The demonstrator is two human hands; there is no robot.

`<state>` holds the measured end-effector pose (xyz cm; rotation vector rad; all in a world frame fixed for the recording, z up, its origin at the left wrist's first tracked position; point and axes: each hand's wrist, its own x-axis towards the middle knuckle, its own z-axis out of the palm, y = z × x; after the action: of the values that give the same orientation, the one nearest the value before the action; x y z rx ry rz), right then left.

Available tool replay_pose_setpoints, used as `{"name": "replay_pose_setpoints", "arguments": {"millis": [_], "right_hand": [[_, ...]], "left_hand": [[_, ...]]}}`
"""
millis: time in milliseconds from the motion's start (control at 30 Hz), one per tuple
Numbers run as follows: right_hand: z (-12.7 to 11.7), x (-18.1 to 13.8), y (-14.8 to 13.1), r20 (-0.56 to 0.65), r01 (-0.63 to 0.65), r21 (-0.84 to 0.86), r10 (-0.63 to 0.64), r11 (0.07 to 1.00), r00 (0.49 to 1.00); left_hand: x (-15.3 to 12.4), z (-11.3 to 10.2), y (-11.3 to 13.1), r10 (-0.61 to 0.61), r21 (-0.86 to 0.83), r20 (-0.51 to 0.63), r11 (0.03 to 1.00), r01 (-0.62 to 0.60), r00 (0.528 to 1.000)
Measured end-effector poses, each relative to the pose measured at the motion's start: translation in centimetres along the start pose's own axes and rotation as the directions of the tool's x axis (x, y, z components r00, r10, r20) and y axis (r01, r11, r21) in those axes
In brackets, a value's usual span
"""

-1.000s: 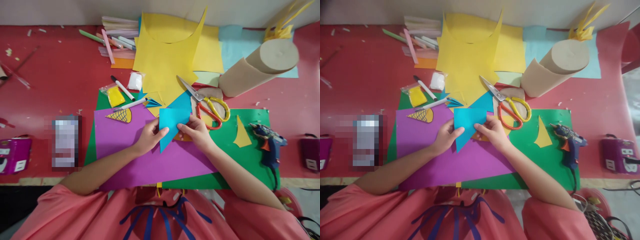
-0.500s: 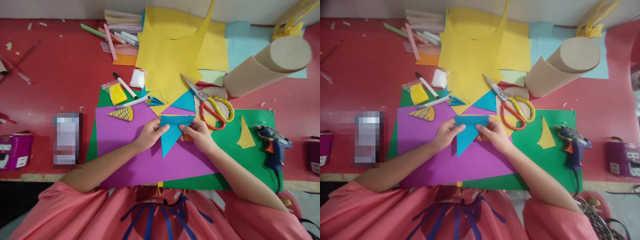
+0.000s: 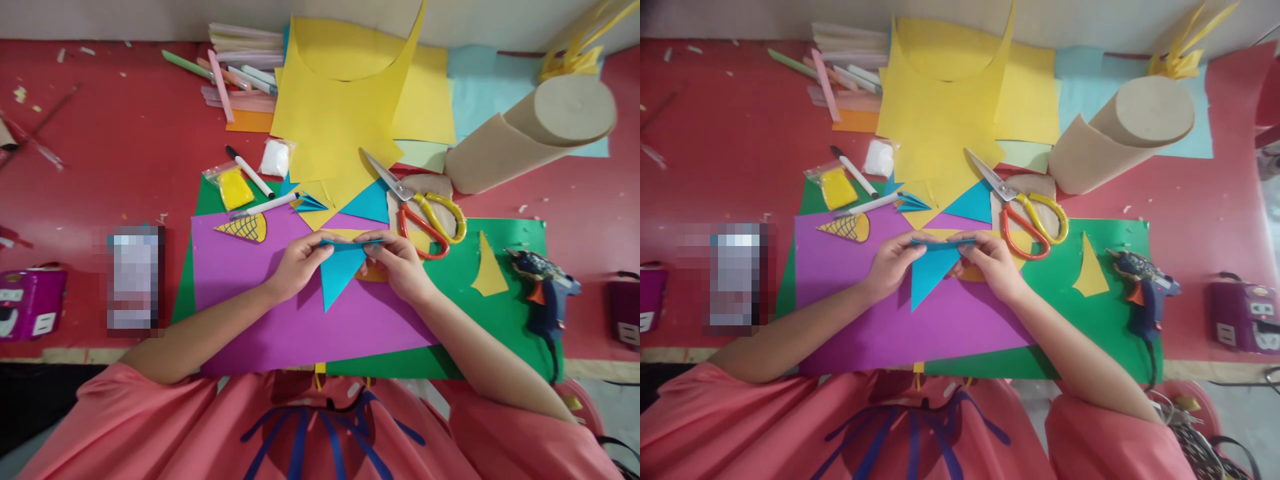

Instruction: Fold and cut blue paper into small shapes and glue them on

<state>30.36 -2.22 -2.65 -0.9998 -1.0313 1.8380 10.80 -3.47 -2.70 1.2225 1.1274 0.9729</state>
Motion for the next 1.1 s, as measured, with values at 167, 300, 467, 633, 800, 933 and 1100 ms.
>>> {"name": "replay_pose_setpoints", "arguments": {"millis": [167, 300, 467, 633, 800, 933, 1100], "right_hand": [[0.0, -0.1, -0.2, -0.006, -0.006, -0.030, 0.006, 1.000, 1.000], [-0.1, -0.1, -0.2, 0.013, 0.013, -0.035, -0.013, 0.999, 1.000], [-0.4, -0.1, 0.1, -0.027, 0.005, -0.013, -0.005, 1.000, 1.000], [-0.3, -0.1, 0.0, -0.041, -0.047, 0.053, 0.050, 0.997, 0.998], [-0.1, -0.1, -0.5, -0.044, -0.077, 0.096, 0.081, 0.992, 0.996], [-0.1, -0.2, -0.5, -0.049, -0.079, 0.069, 0.083, 0.994, 0.995], [-0.2, -0.3, -0.2, -0.038, -0.047, 0.039, 0.048, 0.998, 0.998]], "left_hand": [[0.0, 0.0, 0.0, 0.000, -0.049, 0.013, 0.999, 0.000, 1.000], [0.0, -0.1, -0.3, -0.007, -0.074, 0.013, 0.997, 0.008, 1.000], [0.0, -0.1, -0.9, 0.005, -0.129, -0.003, 0.992, -0.006, 1.000], [0.0, -0.1, -1.2, -0.061, -0.184, -0.011, 0.981, 0.058, 0.998], [0.0, -0.2, -1.2, -0.095, -0.282, -0.005, 0.955, 0.090, 0.995], [-0.1, -0.3, -1.1, -0.103, -0.273, -0.032, 0.958, 0.090, 0.994], [-0.2, -0.3, -0.9, -0.066, -0.283, -0.043, 0.958, 0.051, 0.997]]}}
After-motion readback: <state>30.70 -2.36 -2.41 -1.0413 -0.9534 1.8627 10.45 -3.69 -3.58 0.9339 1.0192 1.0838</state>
